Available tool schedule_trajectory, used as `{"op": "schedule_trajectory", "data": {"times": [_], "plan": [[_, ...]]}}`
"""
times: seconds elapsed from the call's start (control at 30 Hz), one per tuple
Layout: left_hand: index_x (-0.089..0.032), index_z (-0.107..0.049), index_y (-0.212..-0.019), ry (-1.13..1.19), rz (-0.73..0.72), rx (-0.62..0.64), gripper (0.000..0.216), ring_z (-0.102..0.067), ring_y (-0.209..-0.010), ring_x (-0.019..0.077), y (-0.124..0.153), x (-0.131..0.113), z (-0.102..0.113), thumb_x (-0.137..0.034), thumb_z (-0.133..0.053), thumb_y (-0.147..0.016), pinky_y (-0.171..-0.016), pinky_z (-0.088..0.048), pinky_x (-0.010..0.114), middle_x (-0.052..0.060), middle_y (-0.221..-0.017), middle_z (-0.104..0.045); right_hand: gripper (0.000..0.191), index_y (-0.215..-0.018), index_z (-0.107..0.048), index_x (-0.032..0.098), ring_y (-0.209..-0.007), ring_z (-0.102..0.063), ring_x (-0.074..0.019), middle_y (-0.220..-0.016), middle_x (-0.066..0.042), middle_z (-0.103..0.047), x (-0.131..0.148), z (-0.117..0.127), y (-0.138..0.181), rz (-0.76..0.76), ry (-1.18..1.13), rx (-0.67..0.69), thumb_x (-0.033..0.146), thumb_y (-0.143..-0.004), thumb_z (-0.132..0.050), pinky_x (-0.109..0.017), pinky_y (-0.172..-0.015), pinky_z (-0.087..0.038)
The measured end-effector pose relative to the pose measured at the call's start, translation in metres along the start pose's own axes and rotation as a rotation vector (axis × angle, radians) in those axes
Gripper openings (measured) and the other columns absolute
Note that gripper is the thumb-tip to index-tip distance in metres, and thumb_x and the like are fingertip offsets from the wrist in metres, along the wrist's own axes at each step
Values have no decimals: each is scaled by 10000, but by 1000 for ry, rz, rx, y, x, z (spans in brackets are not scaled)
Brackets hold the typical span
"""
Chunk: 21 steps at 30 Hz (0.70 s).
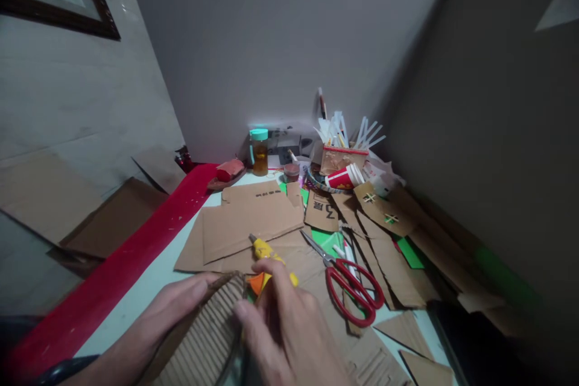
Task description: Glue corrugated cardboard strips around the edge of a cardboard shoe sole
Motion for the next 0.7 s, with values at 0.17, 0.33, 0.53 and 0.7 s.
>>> {"op": "schedule_trajectory", "data": {"times": [0.17,0.33,0.53,0.7], "plan": [[-195,-783,-1095,244,155,61,324,-697,-1040,305,4,24,-5,-419,-650,-903,-841,-535,346,112,-1149,-774,250,-1011,-600,273,-797,-691,-191,-856,-16,-702,-9,-24,-5,-34,61,132,424,-991,-402,-291,-682,-547],[-213,-761,-1166,529,223,270,387,-680,-1136,329,5,12,-29,-452,-664,-877,-1011,-483,407,119,-1113,-786,306,-887,-540,232,-736,-597,-183,-766,-11,-603,-3,-24,-20,-60,-50,164,429,-1005,-337,-283,-627,-443],[-192,-704,-1267,644,346,317,447,-736,-1024,326,6,21,-42,-434,-649,-896,-918,-546,404,125,-1010,-808,327,-877,-534,236,-780,-605,-186,-796,-9,-606,-13,-26,-25,-69,-59,122,444,-1017,-325,-289,-681,-471],[-180,-740,-1200,709,306,317,478,-759,-905,324,4,17,-39,-503,-661,-857,-826,-583,403,109,-897,-818,289,-1221,-561,293,-874,-695,-187,-962,-18,-716,11,22,-20,-2,-36,-86,418,-1008,-409,-286,-733,-562]]}}
Point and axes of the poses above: each hand's wrist, its own y-axis away from the middle knuckle, its own z-axis out of the back of the hand, x = y × z, the point moved 10 cm from there along -y, towards the middle knuckle
